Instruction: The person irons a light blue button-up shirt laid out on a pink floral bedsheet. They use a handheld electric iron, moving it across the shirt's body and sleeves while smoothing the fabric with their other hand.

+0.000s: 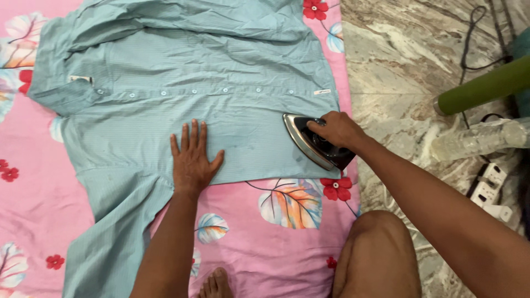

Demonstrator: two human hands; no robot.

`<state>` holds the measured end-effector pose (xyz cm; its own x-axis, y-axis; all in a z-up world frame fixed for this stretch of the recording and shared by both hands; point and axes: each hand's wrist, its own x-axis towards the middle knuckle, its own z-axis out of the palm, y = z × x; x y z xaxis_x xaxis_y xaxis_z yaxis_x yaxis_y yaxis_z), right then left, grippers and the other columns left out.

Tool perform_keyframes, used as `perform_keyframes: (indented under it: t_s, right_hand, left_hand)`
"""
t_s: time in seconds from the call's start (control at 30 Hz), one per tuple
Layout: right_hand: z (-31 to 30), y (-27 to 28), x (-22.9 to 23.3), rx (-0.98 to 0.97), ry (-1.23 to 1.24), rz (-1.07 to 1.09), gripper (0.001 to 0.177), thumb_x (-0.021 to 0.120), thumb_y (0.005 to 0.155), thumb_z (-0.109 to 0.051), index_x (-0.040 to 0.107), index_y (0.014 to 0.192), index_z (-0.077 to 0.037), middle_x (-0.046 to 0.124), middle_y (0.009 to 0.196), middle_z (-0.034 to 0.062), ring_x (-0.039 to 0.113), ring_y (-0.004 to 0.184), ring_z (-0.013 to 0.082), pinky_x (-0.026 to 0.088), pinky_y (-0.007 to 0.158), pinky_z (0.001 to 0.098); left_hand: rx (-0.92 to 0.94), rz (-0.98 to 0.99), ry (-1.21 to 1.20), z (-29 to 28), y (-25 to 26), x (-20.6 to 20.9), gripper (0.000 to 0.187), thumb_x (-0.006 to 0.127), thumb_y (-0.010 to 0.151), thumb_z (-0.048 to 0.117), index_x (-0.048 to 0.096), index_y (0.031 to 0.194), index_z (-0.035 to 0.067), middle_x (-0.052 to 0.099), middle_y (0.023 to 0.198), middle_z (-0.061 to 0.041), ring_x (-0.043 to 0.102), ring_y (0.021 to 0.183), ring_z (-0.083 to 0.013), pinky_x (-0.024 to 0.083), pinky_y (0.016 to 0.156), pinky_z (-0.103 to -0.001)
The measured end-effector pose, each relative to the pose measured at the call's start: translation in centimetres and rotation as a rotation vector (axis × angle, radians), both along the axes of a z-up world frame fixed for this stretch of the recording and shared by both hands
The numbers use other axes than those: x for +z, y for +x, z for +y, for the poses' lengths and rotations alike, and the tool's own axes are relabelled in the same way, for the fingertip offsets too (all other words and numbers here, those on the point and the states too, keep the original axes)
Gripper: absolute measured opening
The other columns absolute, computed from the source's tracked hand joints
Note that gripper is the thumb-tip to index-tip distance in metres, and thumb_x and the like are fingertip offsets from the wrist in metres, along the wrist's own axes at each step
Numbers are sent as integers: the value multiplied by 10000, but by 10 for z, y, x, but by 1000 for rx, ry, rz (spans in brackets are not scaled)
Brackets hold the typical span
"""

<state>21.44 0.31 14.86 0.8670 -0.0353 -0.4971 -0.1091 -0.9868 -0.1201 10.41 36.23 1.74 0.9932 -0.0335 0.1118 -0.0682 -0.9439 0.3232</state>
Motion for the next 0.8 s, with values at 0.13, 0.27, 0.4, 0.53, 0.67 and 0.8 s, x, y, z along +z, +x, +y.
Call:
perform_keyframes:
  t_s: [0.13, 0.27, 0.4, 0.53, 0.67, 0.8]
  right_hand:
    - [-14, -18, 1, 106, -2, 36, 652, 613, 873, -628, 783, 932, -2, 735, 874, 280, 734, 842, 411, 573, 812, 476]
    - [-25, -27, 8, 157, 10, 114, 627, 605, 861, -613, 785, 935, -17, 742, 866, 264, 749, 813, 405, 581, 800, 470]
    - [-18, -30, 15, 420, 53, 117, 618, 615, 863, -604, 785, 929, -13, 725, 872, 260, 721, 807, 419, 571, 777, 482]
    - [28, -31, 16, 532, 99, 198, 641, 587, 869, -628, 784, 926, -21, 734, 882, 256, 716, 819, 419, 561, 789, 494]
    - [77, -48, 16, 516, 77, 224, 627, 623, 840, -636, 782, 966, -42, 701, 928, 262, 686, 859, 428, 548, 792, 513]
    - [61, -51, 28, 505, 14, 250, 604, 610, 832, -615, 790, 960, -53, 749, 907, 225, 725, 862, 398, 568, 826, 490]
  left_hand:
    - [-1, -14, 7, 0, 2, -2, 864, 476, 944, 611, 306, 1613, 90, 275, 1680, -120, 217, 1552, -307, 95, 1246, -578]
    - [6, -2, 1, 0, 0, -1, 869, 470, 946, 612, 300, 1619, 90, 272, 1687, -115, 212, 1560, -302, 92, 1256, -575]
    - [4, 14, -5, -1, 1, 1, 874, 484, 934, 608, 297, 1612, 90, 271, 1678, -119, 208, 1548, -306, 91, 1242, -578]
    - [1, 0, -15, 1, 1, -2, 855, 490, 941, 573, 302, 1616, 84, 272, 1684, -118, 215, 1556, -311, 96, 1246, -576]
    - [-7, -35, -38, 2, 1, -5, 813, 486, 973, 523, 304, 1630, 82, 269, 1698, -124, 219, 1563, -314, 102, 1256, -578]
    - [-10, -39, -32, 2, -1, -6, 803, 498, 977, 493, 304, 1636, 77, 270, 1705, -124, 222, 1567, -313, 104, 1256, -586]
